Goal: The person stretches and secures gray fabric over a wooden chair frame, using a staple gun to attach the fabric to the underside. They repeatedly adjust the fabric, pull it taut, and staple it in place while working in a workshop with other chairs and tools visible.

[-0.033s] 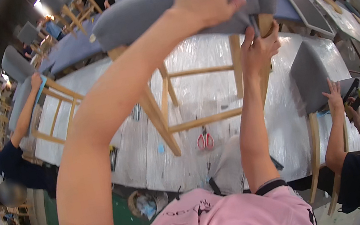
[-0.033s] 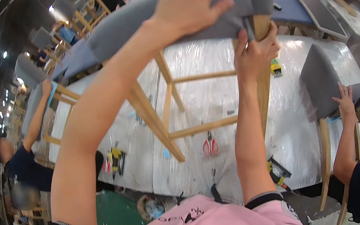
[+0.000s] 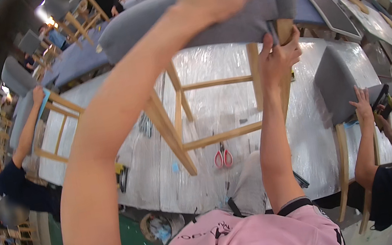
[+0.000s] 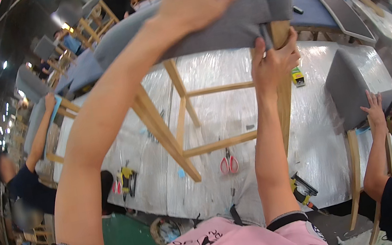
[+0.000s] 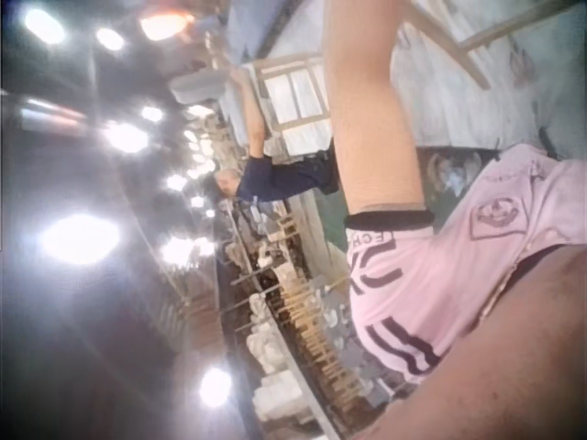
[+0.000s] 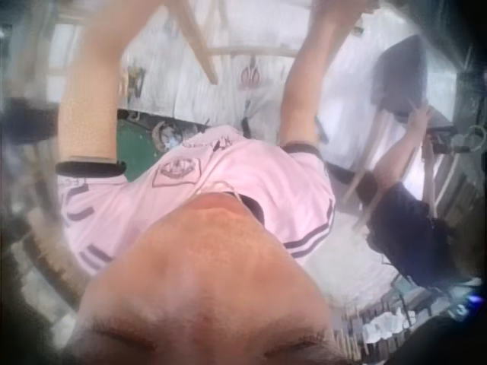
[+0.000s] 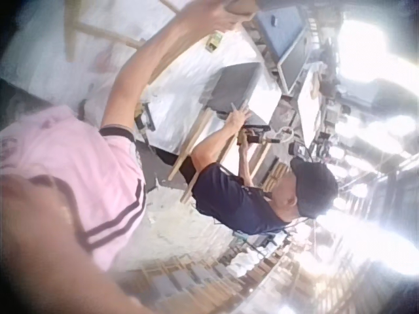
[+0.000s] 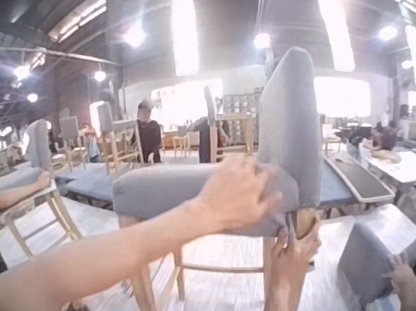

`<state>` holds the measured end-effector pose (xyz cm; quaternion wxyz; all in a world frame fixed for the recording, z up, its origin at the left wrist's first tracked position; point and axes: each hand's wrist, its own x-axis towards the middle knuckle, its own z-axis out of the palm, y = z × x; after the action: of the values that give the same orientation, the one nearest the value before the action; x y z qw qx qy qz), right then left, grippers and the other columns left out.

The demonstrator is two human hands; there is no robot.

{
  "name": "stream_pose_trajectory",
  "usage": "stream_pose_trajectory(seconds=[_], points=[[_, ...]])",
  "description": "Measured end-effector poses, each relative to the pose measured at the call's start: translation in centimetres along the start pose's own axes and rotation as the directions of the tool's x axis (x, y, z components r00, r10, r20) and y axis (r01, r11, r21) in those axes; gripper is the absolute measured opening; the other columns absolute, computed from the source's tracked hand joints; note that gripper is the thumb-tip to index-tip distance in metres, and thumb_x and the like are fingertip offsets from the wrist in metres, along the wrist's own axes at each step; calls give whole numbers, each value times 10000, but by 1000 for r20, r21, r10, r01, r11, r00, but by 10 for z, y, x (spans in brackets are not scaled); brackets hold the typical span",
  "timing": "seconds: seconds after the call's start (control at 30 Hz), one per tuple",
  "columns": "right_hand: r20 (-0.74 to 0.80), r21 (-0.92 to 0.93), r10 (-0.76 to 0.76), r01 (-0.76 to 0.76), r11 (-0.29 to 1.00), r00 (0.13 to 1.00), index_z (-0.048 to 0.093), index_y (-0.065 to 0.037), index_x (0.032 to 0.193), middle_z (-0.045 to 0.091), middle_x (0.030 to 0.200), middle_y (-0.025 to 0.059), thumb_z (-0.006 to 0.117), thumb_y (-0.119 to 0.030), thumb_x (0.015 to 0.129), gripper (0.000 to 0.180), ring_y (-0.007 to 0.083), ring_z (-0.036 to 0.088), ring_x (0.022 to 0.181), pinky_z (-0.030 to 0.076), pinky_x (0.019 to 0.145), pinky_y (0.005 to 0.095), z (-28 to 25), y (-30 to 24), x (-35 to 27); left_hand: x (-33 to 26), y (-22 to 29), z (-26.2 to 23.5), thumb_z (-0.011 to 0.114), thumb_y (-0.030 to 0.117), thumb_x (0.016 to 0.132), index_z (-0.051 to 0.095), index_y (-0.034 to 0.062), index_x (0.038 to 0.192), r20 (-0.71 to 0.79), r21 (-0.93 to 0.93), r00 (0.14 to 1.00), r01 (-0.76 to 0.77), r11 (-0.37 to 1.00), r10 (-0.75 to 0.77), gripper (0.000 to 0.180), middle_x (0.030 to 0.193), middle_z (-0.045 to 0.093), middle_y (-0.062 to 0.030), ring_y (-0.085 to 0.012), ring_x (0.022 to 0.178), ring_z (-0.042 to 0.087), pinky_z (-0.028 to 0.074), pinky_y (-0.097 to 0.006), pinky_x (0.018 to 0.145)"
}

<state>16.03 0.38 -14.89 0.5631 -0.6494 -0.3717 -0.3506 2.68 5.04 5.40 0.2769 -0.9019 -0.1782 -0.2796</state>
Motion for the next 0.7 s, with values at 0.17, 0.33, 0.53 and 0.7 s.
stream_pose_trajectory(seconds=[0.17,0.33,0.53,0.7], points=[[33,136,-50,45,990,998,669,78,620,413,1530,313,620,-450,1006,656,506,490,1199,400,972,584,3,-20,-2,-2,-76,25,457,401,1052,611,-2,1305,91,72,979,-188,980,181,500,1489,464,-341,-438,1247,593,502,-492,1025],[0,117,-48,48,992,999,669,73,617,402,1536,327,615,-441,1010,649,511,446,1268,347,1028,602,14,0,4,6,-32,1,553,505,998,541,34,1411,302,-77,945,158,984,-128,627,1403,516,-265,-394,1182,610,497,-466,995],[-29,164,-47,51,985,998,672,92,654,400,1533,349,600,-416,1022,631,537,441,1292,356,1044,596,7,-11,3,-24,-10,5,580,611,957,547,102,1437,142,171,990,-1,985,-23,701,1350,585,-249,-410,1173,624,505,-502,975],[16,169,-27,24,985,999,659,88,640,387,1549,357,599,-420,1023,639,533,442,1310,359,1063,592,-4,-13,2,-55,13,20,581,653,938,469,76,1530,0,288,983,-176,941,184,834,1549,391,-335,-472,1372,481,359,-510,1174]])
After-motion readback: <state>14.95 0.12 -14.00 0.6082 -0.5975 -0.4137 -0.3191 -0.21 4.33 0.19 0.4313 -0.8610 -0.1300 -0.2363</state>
